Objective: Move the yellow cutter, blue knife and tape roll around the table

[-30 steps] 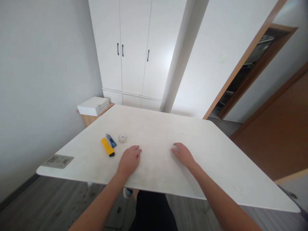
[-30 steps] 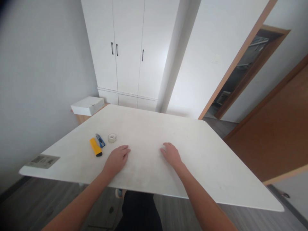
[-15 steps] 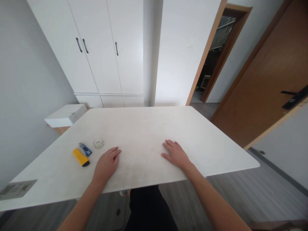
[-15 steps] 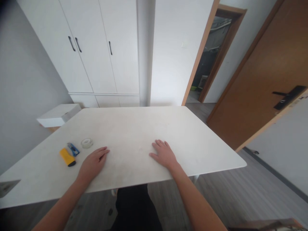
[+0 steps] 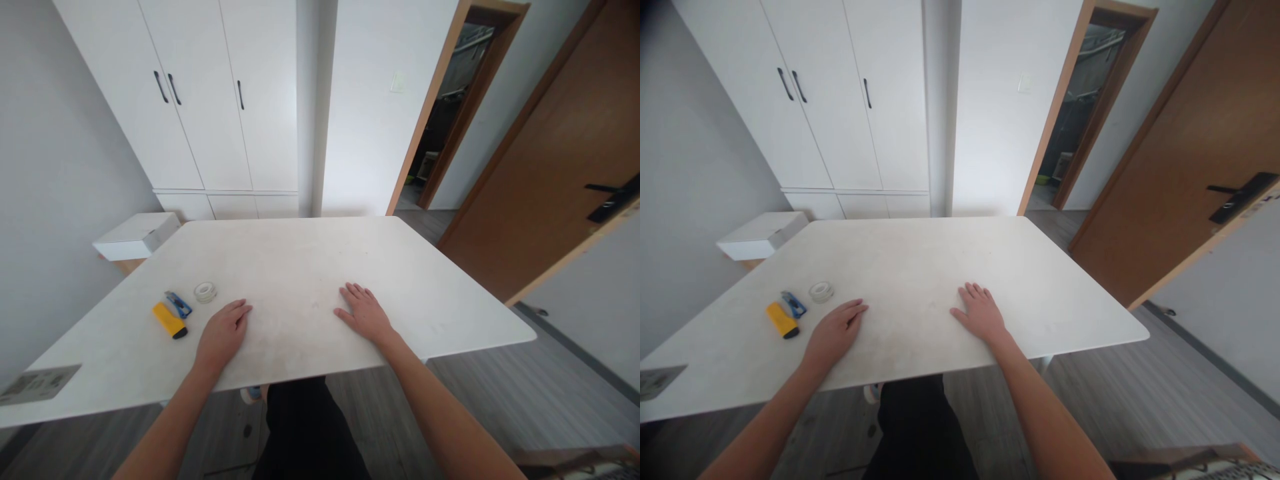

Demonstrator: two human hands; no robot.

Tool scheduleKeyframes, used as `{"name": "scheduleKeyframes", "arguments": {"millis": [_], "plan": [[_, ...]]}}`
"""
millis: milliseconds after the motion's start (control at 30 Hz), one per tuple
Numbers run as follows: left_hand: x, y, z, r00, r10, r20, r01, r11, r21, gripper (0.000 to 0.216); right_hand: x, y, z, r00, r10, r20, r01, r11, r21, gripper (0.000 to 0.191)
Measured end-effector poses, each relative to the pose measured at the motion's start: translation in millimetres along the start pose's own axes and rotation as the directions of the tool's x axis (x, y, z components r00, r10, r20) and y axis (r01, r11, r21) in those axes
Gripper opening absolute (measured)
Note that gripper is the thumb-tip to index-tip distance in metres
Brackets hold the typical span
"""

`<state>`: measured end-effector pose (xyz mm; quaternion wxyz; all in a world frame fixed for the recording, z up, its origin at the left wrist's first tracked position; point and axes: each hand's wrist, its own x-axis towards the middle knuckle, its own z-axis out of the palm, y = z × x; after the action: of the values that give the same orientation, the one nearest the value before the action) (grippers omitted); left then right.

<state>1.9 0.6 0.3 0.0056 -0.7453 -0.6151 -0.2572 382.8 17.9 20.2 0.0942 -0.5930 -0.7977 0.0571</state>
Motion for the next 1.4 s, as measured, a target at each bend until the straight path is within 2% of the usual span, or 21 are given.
{"name": "scheduleKeyframes", "arguments": {"millis": [1400], "plan": [[0.1,-2.4,1.7,1.0,0.017,-0.014,-0.017,1.0,-0.001,0.04,1.2,3.1,2.4,1.0,0.002,0.01,-0.001,1.0,-0.015,0.075]]}}
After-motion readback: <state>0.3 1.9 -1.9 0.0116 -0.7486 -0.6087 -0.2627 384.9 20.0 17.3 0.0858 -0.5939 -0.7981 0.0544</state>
